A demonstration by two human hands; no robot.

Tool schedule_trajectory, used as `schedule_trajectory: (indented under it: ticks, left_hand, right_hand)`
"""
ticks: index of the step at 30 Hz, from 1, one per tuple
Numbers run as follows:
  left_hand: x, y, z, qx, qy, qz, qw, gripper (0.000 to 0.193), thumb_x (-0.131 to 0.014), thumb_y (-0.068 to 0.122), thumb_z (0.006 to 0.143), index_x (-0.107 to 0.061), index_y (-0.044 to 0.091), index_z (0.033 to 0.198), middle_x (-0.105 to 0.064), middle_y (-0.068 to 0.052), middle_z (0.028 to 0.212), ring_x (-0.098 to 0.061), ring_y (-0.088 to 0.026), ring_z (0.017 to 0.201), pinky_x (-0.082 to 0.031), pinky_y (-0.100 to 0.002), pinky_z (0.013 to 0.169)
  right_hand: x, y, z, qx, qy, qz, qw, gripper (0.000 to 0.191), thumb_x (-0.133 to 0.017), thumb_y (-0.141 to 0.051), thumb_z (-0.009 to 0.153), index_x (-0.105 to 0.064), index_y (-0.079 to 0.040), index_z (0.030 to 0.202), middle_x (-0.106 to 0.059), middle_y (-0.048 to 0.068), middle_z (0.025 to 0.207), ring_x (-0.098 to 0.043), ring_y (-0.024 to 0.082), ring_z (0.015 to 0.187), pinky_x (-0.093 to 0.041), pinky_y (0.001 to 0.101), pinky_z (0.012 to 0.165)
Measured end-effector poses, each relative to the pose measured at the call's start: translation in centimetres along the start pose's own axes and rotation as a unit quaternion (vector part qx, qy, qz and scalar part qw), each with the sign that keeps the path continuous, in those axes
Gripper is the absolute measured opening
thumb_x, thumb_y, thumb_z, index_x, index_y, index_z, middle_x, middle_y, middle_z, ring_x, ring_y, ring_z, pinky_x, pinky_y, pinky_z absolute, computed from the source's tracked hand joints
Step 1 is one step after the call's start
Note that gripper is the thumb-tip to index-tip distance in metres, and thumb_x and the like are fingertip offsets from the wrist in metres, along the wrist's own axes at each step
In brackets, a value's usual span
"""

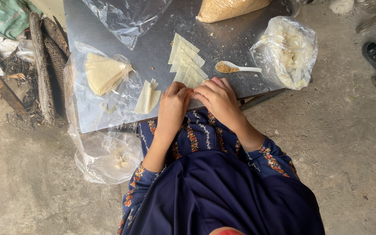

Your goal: The person assembles samosas by placing a filling into triangular pastry wrappers and folding them shut. The person uses a spoon to scoop the filling and places the finished items into a plastic bag.

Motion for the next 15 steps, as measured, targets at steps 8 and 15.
schedule_trajectory:
  ticks: [8,15]
  left_hand:
    - [0.3,0.2,0.1,0.001,-0.004,-0.02,1.0,0.014,-0.071,0.015,0.095,-0.074,0.004,0.104,-0.067,-0.009,0.102,-0.066,-0.03,0.092,-0.051,-0.043,0.083]
    - [0.3,0.3,-0.1,-0.004,0.019,0.02,1.0,0.015,-0.07,0.012,0.095,-0.073,0.001,0.106,-0.063,-0.011,0.115,-0.063,-0.027,0.091,-0.051,-0.042,0.085]
  right_hand:
    - [-0.2,0.7,0.7,-0.026,-0.011,0.019,0.999,0.012,-0.076,-0.016,0.093,-0.074,-0.008,0.101,-0.064,0.007,0.103,-0.059,0.026,0.099,-0.049,0.0385,0.089]
    - [-0.1,-0.5,0.4,0.002,0.006,-0.026,1.0,0.018,-0.076,-0.02,0.091,-0.074,-0.007,0.104,-0.064,0.006,0.106,-0.06,0.027,0.101,-0.046,0.0412,0.09]
Point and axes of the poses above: each hand's wrist, its own z-axis towards the middle knuckle, its own x-axis out of the back of the hand, y = z × x, the point moved 10 cm from there along z, towards the middle knuckle
